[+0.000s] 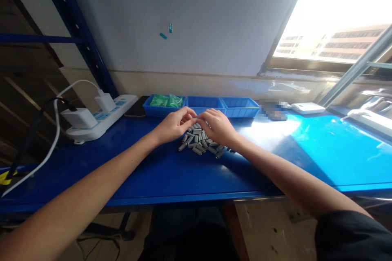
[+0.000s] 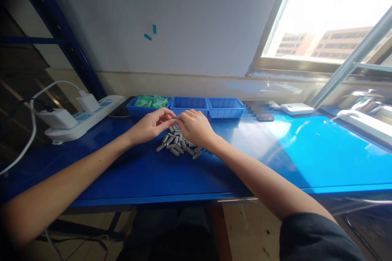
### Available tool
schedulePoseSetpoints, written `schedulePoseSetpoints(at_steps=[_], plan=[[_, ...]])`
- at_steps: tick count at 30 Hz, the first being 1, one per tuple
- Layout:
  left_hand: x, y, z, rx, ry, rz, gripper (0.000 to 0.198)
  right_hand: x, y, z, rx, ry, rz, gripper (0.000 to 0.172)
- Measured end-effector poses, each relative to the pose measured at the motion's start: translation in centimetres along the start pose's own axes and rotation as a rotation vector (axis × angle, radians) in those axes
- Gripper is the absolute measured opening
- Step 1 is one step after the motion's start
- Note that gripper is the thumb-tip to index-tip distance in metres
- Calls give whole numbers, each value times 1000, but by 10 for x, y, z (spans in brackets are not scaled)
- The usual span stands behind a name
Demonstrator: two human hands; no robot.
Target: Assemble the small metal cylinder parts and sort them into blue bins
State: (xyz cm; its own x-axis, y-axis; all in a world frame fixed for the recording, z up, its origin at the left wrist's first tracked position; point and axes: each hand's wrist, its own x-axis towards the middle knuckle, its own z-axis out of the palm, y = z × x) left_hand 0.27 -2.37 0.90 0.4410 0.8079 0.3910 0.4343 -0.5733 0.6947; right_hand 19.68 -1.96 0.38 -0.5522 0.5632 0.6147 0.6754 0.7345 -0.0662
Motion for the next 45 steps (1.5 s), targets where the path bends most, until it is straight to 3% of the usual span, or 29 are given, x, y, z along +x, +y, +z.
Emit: schedulePoseSetpoints(at_steps=[4, 8, 10, 16, 21, 25, 30, 36, 40, 45], plan=[[-2, 3, -2, 146, 1, 45, 25, 0, 0, 3, 14, -16, 23, 32], [-2, 4, -2, 201, 49, 35, 29, -1, -2, 2, 78, 47, 41, 17], [-2, 5, -2, 199, 54, 29, 34, -2, -3, 1, 83, 60, 17, 24], [0, 6, -9, 225, -36, -48, 49, 0, -3, -6, -4, 41, -64, 18], [0, 0, -27, 475, -206, -197, 44, 3, 27, -13, -65, 188, 127, 32], [-2, -2, -32, 478, -362, -274, 33, -2, 66, -8, -104, 277, 300, 31], [-3, -2, -34, 462, -299, -217, 29, -9, 90, 3, -185, 223, 364, 27], [-3, -14, -40, 477, -332, -186, 27, -7, 72, 0, -175, 230, 320, 24], [0, -16, -33, 457, -255, -142, 24, -2, 43, -8, -95, 111, 192, 21], [1, -4, -15, 276, -94, -54, 23, -2, 9, -8, 7, -44, -73, 24]])
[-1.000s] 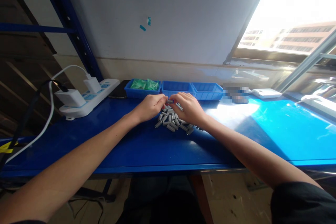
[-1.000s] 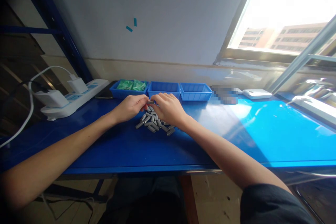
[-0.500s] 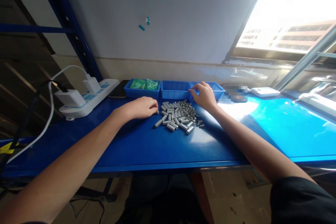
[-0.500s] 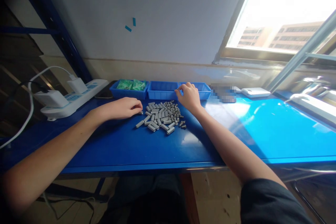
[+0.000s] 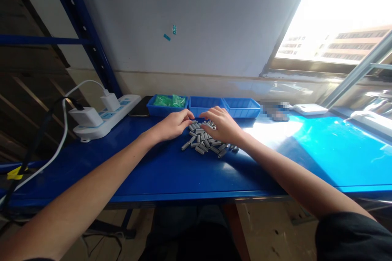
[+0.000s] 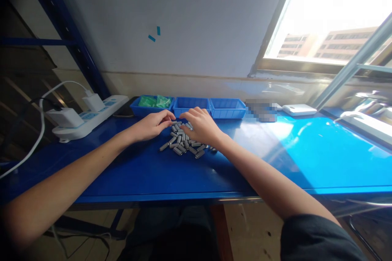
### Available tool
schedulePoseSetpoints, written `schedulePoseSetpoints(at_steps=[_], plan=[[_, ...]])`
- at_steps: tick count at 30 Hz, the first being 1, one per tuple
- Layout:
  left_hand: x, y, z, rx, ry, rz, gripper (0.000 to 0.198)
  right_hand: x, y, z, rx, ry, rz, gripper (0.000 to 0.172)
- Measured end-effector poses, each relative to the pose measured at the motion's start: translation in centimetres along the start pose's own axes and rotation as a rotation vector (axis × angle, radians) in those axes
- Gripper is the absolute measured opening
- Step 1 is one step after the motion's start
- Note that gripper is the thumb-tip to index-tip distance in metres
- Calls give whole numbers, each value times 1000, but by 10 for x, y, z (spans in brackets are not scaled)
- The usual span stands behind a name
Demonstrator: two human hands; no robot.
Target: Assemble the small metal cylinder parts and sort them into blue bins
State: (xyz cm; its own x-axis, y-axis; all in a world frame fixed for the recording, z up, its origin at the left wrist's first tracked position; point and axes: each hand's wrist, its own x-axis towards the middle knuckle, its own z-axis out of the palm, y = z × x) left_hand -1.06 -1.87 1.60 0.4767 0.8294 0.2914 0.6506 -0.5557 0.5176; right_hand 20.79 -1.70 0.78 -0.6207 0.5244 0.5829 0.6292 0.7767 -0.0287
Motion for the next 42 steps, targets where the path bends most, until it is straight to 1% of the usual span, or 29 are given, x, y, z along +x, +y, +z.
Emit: schedulePoseSetpoints(at_steps=[1, 3, 6, 9, 13, 17, 19, 22, 24, 25, 28, 30, 33, 36, 40, 42], plan=[[0, 3, 3, -42, 19, 9, 22, 0, -4, 2, 4, -19, -41, 23], [-2, 8, 8, -95, 33, 30, 18, 0, -9, 5, -6, -24, -75, 18], [-3, 10, 12, -137, 36, 49, 18, -1, -9, 9, -21, 3, -64, 16], [-3, 10, 13, -159, 41, 54, 20, -1, -8, 12, -29, 27, -34, 17], [-4, 10, 12, -104, 60, 96, 21, -1, -6, 13, -18, 7, 44, 24], [-5, 13, 11, -30, 73, 146, 18, -1, -6, 14, -32, -16, 89, 30], [-5, 14, 11, 8, 105, 148, 17, -1, -6, 13, -15, -2, 106, 30], [-5, 15, 12, 44, 148, 140, 22, -1, -8, 13, 47, 35, 113, 19], [-5, 14, 12, 55, 158, 134, 28, -2, -8, 12, 65, 49, 95, 24], [-5, 14, 13, 60, 157, 130, 30, -2, -9, 12, 62, 53, 82, 24], [-4, 11, 14, 73, 139, 101, 36, -3, -11, 11, 42, 69, 46, 14], [-4, 10, 15, 72, 129, 82, 39, -2, -12, 10, 38, 80, 35, 12], [-5, 11, 16, 29, 146, 83, 37, -2, -12, 10, 28, 91, 59, 17], [-6, 13, 16, -17, 192, 113, 28, -1, -10, 11, 13, 87, 101, 27], [-6, 15, 18, 26, 221, 167, 25, 0, -7, 12, 18, 80, 103, 35], [-6, 15, 19, 58, 239, 172, 22, 0, -7, 12, 30, 78, 103, 34]])
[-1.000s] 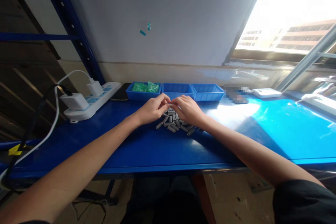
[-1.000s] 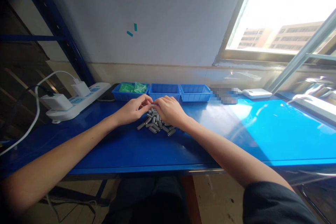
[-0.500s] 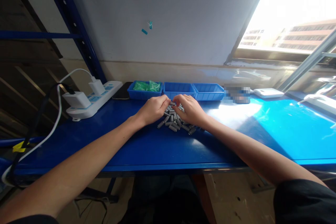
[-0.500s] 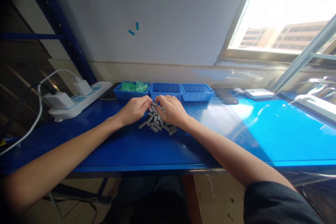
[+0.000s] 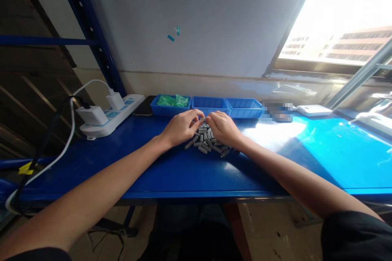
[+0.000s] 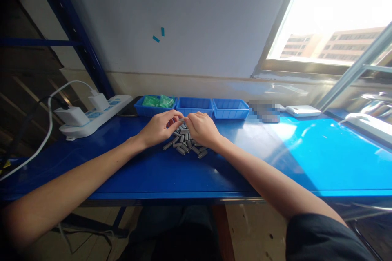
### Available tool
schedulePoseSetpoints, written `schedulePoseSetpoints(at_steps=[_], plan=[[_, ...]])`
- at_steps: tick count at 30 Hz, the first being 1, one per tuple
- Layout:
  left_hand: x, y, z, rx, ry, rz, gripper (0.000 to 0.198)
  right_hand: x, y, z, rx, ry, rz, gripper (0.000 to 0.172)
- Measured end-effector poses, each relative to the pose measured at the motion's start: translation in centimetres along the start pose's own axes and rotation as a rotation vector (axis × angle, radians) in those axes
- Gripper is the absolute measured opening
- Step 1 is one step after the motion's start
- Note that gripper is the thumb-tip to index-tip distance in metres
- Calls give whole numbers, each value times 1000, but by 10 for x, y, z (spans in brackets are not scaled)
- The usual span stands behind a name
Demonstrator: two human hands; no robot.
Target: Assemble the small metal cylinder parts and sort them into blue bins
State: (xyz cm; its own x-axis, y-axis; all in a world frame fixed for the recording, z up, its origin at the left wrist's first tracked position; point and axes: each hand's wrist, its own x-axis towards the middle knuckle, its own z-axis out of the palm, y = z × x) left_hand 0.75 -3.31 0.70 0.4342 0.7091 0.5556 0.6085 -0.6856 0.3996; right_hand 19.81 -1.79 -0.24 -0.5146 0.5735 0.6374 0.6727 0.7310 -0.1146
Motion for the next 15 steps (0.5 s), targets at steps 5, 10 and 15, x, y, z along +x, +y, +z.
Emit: schedulePoseSetpoints(at_steps=[5, 10, 15], plan=[[0, -2, 0, 42, 19, -27, 28, -2, -1, -1, 75, 40, 9, 23], [0, -3, -2, 60, -53, -69, 37, -2, -2, -2, 48, 51, -75, 15], [4, -10, -15, 142, -208, -82, 34, 4, 12, -11, -37, 149, -5, 18]])
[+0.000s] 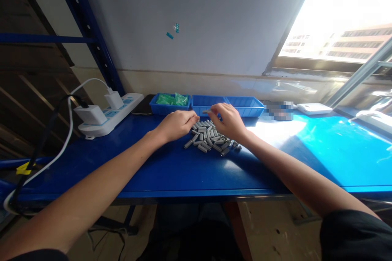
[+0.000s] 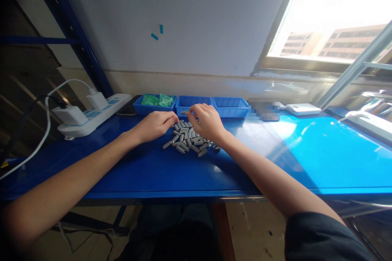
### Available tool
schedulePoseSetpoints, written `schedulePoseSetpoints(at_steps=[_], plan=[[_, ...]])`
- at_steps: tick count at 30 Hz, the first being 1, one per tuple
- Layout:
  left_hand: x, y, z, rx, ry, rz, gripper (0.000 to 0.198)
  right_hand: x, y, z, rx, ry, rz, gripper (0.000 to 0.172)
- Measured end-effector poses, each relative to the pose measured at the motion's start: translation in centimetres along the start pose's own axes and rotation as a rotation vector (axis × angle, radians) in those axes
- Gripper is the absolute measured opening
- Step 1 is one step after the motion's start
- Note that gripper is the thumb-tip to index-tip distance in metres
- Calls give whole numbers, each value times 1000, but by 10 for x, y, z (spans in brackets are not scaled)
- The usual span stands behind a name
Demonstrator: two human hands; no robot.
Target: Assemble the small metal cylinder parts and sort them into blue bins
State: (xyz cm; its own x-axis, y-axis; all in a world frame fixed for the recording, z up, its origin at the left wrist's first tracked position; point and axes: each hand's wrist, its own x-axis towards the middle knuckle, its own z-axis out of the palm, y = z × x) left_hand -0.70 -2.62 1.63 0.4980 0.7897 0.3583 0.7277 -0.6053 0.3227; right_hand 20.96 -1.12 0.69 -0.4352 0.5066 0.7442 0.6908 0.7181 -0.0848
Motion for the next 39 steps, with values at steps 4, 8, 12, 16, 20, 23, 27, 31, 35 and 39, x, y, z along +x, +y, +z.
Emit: schedulePoseSetpoints(at_steps=[4, 8, 12, 16, 20, 23, 27, 31, 35, 39], plan=[[0, -10, -9, 37, -213, 74, 23, 1, 34, -3, -67, 104, 187, 28], [-2, -14, -9, -6, -304, 55, 22, -5, 64, 3, -164, 107, 276, 30], [-2, -13, -7, -17, -294, 69, 21, -8, 69, 7, -211, 80, 299, 25], [0, -10, -6, -10, -216, 12, 22, -4, 50, 2, -163, 47, 275, 23], [2, -7, -4, -87, -90, -24, 30, -1, 17, -3, -83, -93, 89, 24], [2, -4, 0, -140, -50, 0, 35, -3, -5, -2, -51, -175, -67, 27], [2, 2, 3, -179, -59, 54, 36, -4, -18, 0, -25, -221, -147, 16], [0, 7, 1, -166, -51, 51, 38, -4, -20, -1, -28, -213, -137, 18], [-1, 5, 1, -167, -24, 50, 29, -6, -20, -4, 21, -255, -26, 27], [-3, 6, 7, -179, 0, 125, 34, -6, -15, -8, 131, -301, 17, 38]])
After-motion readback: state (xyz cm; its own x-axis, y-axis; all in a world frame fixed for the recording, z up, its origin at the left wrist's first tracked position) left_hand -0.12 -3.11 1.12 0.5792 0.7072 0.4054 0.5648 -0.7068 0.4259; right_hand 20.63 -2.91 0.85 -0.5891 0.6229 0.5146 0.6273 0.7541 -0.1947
